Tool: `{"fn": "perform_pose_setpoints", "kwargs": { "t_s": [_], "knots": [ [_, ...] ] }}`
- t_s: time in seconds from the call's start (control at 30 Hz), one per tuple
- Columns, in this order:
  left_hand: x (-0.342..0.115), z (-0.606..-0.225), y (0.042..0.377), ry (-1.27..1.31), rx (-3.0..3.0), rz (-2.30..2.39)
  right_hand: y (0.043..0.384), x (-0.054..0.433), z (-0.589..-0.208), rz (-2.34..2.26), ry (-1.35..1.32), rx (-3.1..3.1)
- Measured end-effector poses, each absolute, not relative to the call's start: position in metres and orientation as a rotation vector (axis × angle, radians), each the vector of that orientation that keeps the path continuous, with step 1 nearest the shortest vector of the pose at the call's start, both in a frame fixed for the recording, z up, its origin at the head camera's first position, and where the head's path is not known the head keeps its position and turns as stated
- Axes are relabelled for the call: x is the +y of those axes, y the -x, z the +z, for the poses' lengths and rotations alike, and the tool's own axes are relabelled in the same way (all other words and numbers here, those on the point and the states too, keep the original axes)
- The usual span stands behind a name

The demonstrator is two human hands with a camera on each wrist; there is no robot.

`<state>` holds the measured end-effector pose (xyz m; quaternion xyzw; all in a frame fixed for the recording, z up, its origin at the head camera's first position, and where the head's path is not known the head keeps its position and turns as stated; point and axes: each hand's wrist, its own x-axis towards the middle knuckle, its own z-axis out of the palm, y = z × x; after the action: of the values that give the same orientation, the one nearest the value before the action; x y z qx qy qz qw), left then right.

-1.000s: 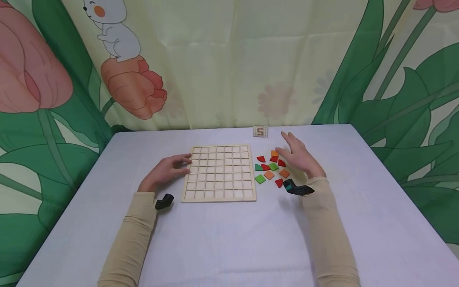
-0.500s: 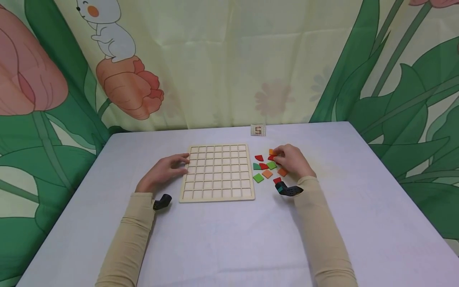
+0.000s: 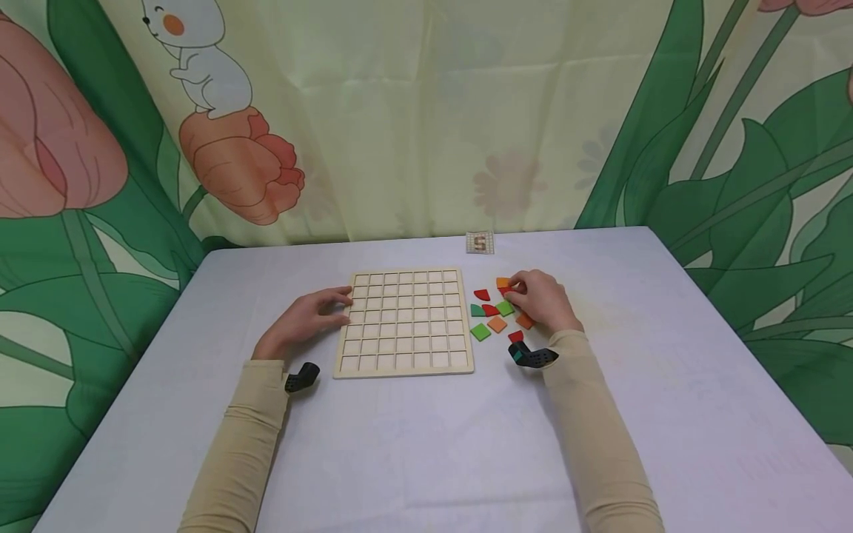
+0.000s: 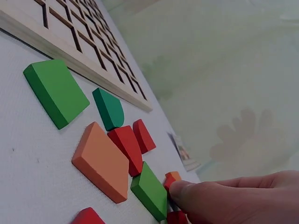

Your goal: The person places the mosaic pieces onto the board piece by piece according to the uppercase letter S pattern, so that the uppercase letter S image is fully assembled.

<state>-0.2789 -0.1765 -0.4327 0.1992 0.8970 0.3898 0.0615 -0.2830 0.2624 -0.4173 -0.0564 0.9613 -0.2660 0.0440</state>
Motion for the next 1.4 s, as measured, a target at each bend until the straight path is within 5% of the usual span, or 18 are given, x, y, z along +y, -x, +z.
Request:
{"fn": "perform_pose_setpoints", "kwargs": {
  "t_s": [1.4],
  "knots": [
    [-0.1774, -0.4376, 0.2825, -0.585, 2.721, 1.156, 0.2845, 0.2661, -0.4229, -0.815, 0.382, 2.898]
  ]
}}
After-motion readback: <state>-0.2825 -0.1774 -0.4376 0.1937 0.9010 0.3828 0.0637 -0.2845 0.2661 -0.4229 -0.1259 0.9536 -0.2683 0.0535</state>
